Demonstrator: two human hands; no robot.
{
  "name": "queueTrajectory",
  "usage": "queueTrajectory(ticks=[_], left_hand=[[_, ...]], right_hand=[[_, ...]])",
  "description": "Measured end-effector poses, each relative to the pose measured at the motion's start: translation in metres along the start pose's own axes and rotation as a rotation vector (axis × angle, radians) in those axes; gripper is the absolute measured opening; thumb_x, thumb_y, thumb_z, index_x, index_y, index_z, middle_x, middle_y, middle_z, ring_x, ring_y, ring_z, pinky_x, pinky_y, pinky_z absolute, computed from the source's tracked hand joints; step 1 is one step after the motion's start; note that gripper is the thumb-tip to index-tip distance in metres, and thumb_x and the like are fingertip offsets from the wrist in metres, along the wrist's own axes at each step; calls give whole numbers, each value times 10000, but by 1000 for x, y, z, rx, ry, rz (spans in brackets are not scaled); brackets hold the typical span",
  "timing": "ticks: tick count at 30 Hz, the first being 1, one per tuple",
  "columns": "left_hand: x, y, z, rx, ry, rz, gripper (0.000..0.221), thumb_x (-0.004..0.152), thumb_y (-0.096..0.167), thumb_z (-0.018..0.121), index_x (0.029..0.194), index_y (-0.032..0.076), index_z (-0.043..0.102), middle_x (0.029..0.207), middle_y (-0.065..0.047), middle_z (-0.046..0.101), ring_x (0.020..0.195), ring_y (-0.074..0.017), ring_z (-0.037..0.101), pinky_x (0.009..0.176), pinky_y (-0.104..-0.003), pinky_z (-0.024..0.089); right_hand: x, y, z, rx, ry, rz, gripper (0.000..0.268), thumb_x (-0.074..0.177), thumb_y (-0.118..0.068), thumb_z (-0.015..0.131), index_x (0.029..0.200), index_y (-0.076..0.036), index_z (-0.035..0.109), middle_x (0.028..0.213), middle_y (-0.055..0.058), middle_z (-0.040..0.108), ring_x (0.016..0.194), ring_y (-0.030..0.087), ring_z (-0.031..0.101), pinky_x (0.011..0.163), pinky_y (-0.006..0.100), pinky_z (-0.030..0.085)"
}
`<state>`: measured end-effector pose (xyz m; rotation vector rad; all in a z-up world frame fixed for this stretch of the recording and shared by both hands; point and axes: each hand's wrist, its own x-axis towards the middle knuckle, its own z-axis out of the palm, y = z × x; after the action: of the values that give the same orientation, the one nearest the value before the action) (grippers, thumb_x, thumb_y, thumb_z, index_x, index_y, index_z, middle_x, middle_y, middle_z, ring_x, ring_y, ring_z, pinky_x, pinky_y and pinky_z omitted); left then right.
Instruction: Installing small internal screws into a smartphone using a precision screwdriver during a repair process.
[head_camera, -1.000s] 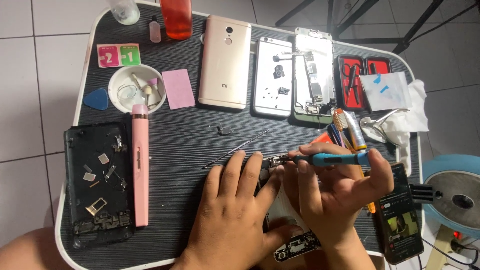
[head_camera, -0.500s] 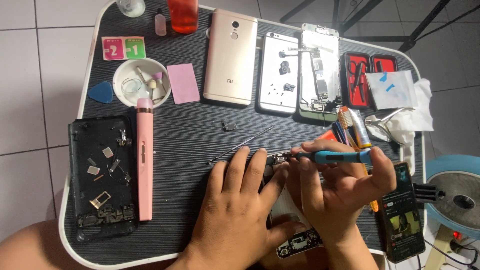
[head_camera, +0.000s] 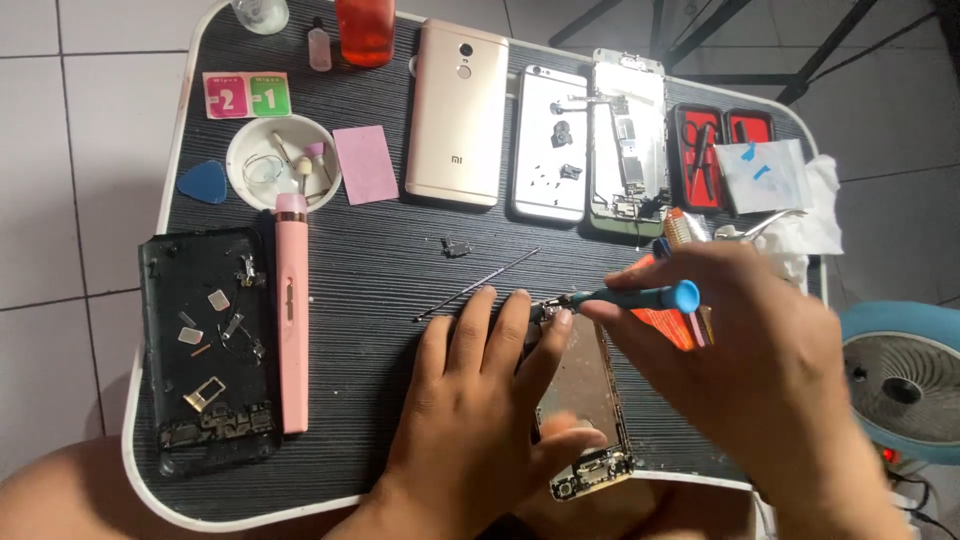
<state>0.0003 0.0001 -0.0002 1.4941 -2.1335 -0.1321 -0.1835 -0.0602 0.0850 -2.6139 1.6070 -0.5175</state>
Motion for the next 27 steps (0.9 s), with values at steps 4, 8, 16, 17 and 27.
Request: queueTrajectory(ticks=[4,8,16,17,27], left_hand=[[-1,1,2,63,-15,8,1086,676,900,749,1409,153,458,1388,-152,530,1298,-377,507,992,-534,416],[-1,0,2,-3,3,-10,1087,641,859,783,1404,139,500,1385,-155,497,1304,-367,473,1007,-539,394],[0,0,2,-7,-19,-16,1020,662,857,729,1381,143,614,1368,-164,527,1283,-373,482,1031,-547,378],[-1,-1,2,-51,13,-5,1060,640,829,786,1393,112,584,1362,-166,508,1287,-375,474,1033,-565,381],[0,-1,-1,-87,33,3,1062,622,799,835,1396,116,584,1335,-156,491,1276,-369,468,1017,-549,383]], right_hand=[[36,-4,-22,-205,-214,-218,407,937,-463,818,872,-127,598,596,26,606,484,235,584,397,423,421],[67,-26,-41,-560,-688,15,315,1012,-564,554,965,-256,511,687,-24,678,602,294,680,506,464,505],[62,-28,-35,-742,-616,-255,491,1073,-621,485,819,-210,572,553,26,608,475,332,646,430,462,468],[66,-34,-37,-629,-720,-142,311,1039,-458,497,846,-216,532,630,7,606,507,305,627,478,471,463],[91,-64,-41,-598,-1005,183,187,1002,-404,557,1020,-218,550,940,-21,701,776,302,740,647,491,555]])
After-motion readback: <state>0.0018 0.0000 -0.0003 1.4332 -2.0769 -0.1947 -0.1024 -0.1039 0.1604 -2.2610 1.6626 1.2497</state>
